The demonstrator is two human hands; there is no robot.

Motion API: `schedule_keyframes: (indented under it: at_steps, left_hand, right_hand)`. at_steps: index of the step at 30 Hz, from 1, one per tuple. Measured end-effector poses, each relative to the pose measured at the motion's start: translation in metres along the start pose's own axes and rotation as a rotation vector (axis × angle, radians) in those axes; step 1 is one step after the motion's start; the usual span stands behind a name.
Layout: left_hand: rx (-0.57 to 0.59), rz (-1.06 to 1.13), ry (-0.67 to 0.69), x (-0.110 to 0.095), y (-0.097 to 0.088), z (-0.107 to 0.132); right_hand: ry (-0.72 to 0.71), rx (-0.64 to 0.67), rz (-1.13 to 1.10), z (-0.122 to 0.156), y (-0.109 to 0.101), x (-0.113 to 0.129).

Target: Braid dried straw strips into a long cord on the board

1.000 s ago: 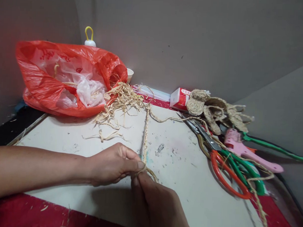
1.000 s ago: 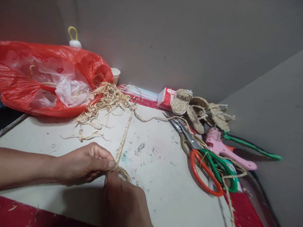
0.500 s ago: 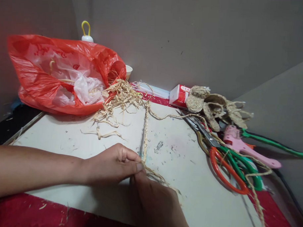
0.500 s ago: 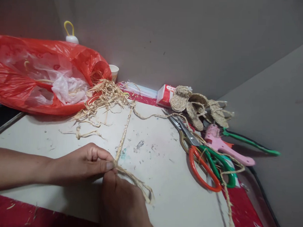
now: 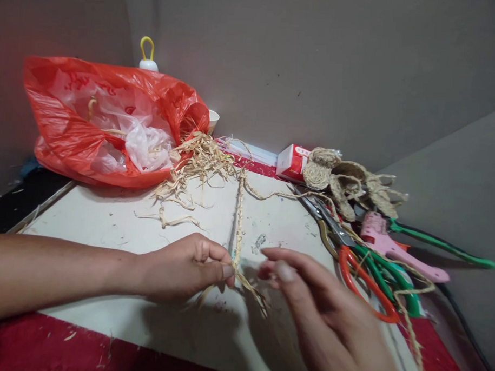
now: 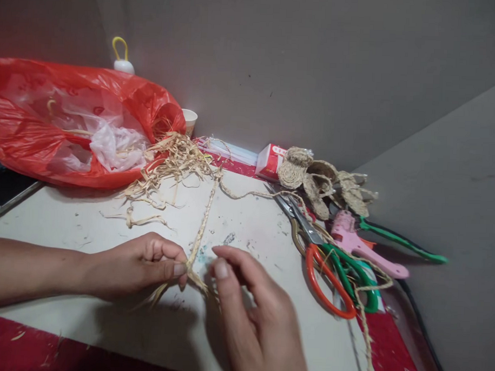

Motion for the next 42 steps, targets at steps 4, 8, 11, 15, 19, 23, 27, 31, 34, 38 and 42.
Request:
schedule_keyframes:
  at_steps: [4,8,11,15,19,23,27,31,34,38,42]
  left_hand:
    - [0.103,0.073,0.035,0.002,0.005,-0.001]
    - [0.115,0.025,0.007,0.003,0.004,-0.001]
    - [0.13,-0.097,-0.021,0.001,0.002,0.0]
    - [0.113,-0.385,0.003,-0.008,-0.003,0.001]
    - [0.08,-0.614,0.123,-0.021,-0.004,0.002]
    - [0.026,-0.807,0.217,-0.024,-0.003,0.004]
    - [-0.026,-1.002,0.27,-0.02,-0.002,0.007]
    - [-0.016,-0.946,0.233,-0.021,0.002,0.011]
    - [-0.007,-0.776,0.084,-0.017,0.008,0.015]
    - [-0.064,-0.513,-0.173,0.005,0.016,0.025]
    - [-0.14,-0.447,-0.134,0.014,0.021,0.028]
  right_hand:
    - [0.262,0.303,-0.336,-0.009,0.045,-0.02]
    - [0.315,0.464,-0.369,-0.005,0.06,-0.023]
    - [0.305,0.52,-0.398,-0.006,0.06,-0.027]
    - [0.418,0.621,-0.585,-0.002,0.07,-0.039]
    - [0.512,0.664,-0.751,0.004,0.078,-0.044]
    - [0.513,0.635,-0.851,0.003,0.082,-0.041]
    - [0.588,0.537,-0.9,0.005,0.085,-0.043]
    - [0.631,0.441,-0.856,0.008,0.085,-0.047]
    - [0.597,0.393,-0.802,0.007,0.083,-0.047]
    - [0.587,0.4,-0.826,0.008,0.085,-0.039]
    - [0.631,0.462,-0.95,0.015,0.092,-0.029]
Point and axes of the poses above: each hand's wrist, its own z-axis away from the middle knuckle, its own y-axis out of the palm, x = y × z, the point moved 7 cm from there along -z, towards the middle knuckle, and after that the axes turned 2 degrees about -z, right-handed, at the moved point
